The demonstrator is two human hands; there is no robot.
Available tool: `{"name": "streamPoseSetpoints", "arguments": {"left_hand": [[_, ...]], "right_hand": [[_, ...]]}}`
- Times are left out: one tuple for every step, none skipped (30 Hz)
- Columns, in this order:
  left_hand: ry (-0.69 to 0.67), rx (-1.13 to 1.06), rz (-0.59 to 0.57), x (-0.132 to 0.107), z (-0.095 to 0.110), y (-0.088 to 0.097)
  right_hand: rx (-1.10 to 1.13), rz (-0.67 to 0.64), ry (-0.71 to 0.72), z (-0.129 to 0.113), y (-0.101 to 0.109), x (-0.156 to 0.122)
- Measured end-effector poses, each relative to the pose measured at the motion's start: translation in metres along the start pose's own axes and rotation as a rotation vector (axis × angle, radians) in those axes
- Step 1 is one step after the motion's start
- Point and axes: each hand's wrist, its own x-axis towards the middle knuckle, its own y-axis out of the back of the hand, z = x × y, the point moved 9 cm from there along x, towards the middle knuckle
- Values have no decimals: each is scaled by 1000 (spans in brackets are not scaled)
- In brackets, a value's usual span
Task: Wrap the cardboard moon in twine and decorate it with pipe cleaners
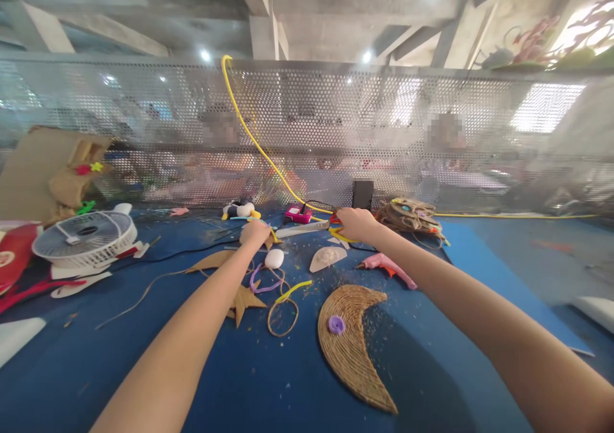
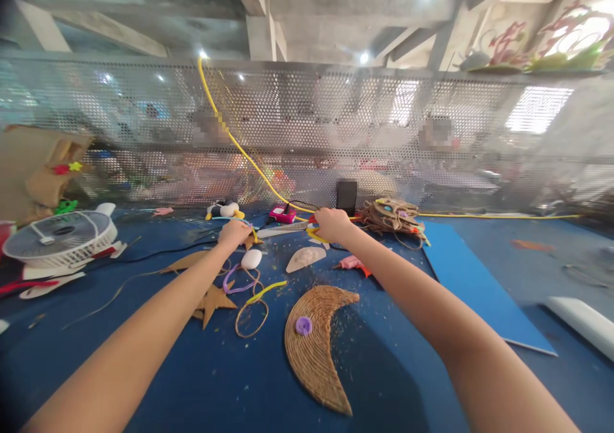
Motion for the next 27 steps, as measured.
{"name": "streamPoseSetpoints", "arguments": {"left_hand": [[-8,-14,7,-1,-2,2],[-17,-28,14,-2,-3,4],[-33,-44,21,-4,-3,6],[-63,-67,31,-8,-2,10],[-97,-93,38,-12,1,13],[-134,-120,38,-17,3,16],[-169,-145,32,-22,6,18],[-197,-163,19,-28,8,20],[-221,-171,2,-35,9,22],[-236,-169,-16,-41,9,23],[-245,-157,-36,-48,7,24],[-248,-140,-57,-55,5,26],[-244,-116,-76,-61,1,27],[-231,-86,-84,-67,-3,30],[-212,-51,-86,-72,-9,33],[-191,-16,-88,-78,-14,35],[-171,18,-91,-83,-19,38],[-157,46,-100,-88,-23,39],[-150,67,-112,-93,-25,38],[-150,82,-126,-98,-27,37],[-155,92,-140,-102,-28,34],[-162,97,-153,-106,-28,31],[-171,98,-163,-110,-28,28],[-178,97,-170,-113,-28,25],[-182,94,-169,-115,-28,24],[-184,89,-161,-117,-28,25],[-183,83,-147,-119,-27,29]], "right_hand": [[12,-2,-10,1,1,-4],[23,-4,-18,2,2,-8],[33,-5,-22,1,2,-12],[41,-7,-27,0,3,-17],[47,-10,-32,-1,3,-22],[51,-16,-39,-3,2,-27],[54,-24,-46,-4,1,-32],[56,-35,-53,-6,0,-36],[58,-45,-60,-7,-1,-39],[58,-54,-65,-8,-3,-41],[57,-63,-70,-8,-4,-42],[56,-73,-74,-9,-6,-41],[55,-84,-77,-9,-9,-38],[55,-96,-79,-10,-12,-34],[56,-109,-78,-11,-16,-29],[57,-122,-74,-12,-21,-23],[61,-135,-68,-14,-26,-16],[67,-148,-58,-17,-31,-9],[75,-159,-45,-20,-36,-2],[87,-170,-29,-24,-41,4],[103,-178,-10,-28,-46,11],[122,-185,9,-33,-50,16],[142,-189,26,-37,-53,21],[163,-188,39,-41,-54,25],[186,-182,50,-45,-55,28],[210,-169,60,-48,-53,29],[237,-148,70,-52,-50,29]]}}
